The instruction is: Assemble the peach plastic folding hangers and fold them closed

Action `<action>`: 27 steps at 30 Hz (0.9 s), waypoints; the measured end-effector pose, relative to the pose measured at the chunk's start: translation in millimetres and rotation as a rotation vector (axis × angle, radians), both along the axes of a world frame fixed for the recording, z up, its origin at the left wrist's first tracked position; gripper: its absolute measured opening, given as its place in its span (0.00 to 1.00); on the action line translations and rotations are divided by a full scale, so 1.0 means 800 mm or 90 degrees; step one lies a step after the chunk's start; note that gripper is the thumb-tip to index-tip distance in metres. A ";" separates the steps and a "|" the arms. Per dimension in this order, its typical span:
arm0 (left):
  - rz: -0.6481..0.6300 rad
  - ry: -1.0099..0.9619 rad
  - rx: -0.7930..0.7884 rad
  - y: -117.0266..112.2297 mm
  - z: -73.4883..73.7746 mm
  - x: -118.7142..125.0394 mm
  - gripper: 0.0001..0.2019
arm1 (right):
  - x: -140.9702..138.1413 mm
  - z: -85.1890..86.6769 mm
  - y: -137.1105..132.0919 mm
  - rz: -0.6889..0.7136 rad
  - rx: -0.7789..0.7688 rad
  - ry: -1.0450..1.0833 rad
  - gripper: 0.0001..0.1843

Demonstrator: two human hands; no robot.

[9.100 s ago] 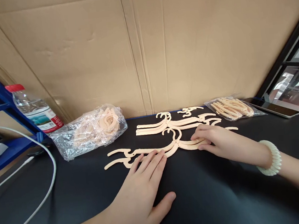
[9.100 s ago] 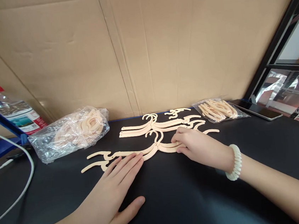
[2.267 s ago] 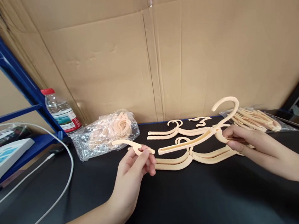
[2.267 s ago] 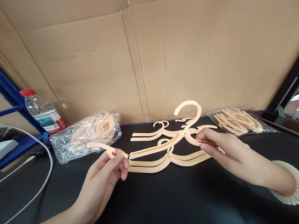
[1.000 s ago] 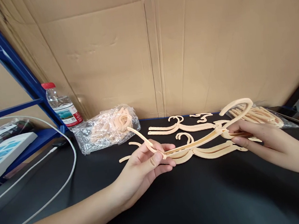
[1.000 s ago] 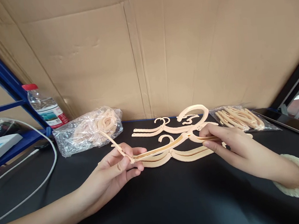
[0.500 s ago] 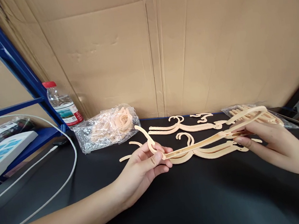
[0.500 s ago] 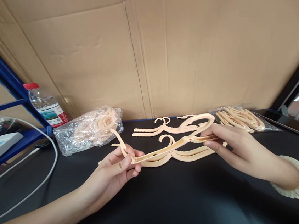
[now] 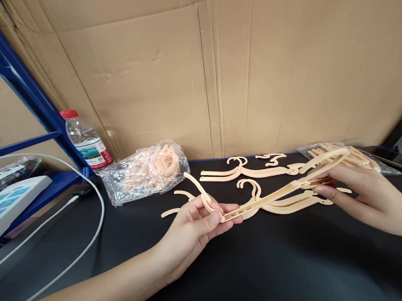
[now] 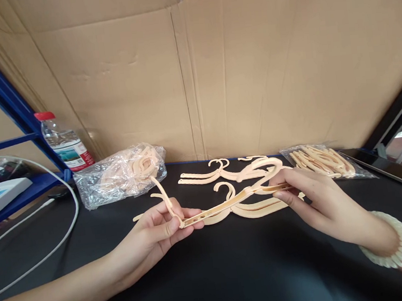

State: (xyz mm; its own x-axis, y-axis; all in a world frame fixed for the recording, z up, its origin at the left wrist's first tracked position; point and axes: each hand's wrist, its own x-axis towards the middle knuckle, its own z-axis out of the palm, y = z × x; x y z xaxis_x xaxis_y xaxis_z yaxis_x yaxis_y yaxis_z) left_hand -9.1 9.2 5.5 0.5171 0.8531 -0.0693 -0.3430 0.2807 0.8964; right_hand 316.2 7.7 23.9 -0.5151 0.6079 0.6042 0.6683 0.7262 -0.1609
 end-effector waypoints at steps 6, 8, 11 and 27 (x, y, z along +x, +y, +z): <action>0.052 0.028 0.004 0.002 -0.003 0.000 0.09 | -0.010 -0.009 -0.004 -0.016 -0.032 0.021 0.03; 0.076 0.039 0.007 0.003 -0.002 0.002 0.10 | -0.011 -0.012 -0.005 -0.019 -0.050 0.027 0.04; 0.105 0.052 0.017 0.003 0.000 0.004 0.13 | -0.010 -0.015 -0.005 -0.018 -0.063 0.026 0.04; 0.221 0.075 0.064 0.000 -0.004 0.005 0.14 | -0.021 -0.020 -0.015 -0.079 -0.091 0.069 0.05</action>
State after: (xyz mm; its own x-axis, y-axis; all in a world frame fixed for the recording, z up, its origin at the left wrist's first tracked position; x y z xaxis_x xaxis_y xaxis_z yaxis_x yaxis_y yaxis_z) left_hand -4.7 9.5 2.7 0.1901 0.9816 -0.0174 -0.2954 0.0741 0.9525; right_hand 299.1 -4.2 8.1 -0.3677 0.7464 0.5548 0.7250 0.6037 -0.3316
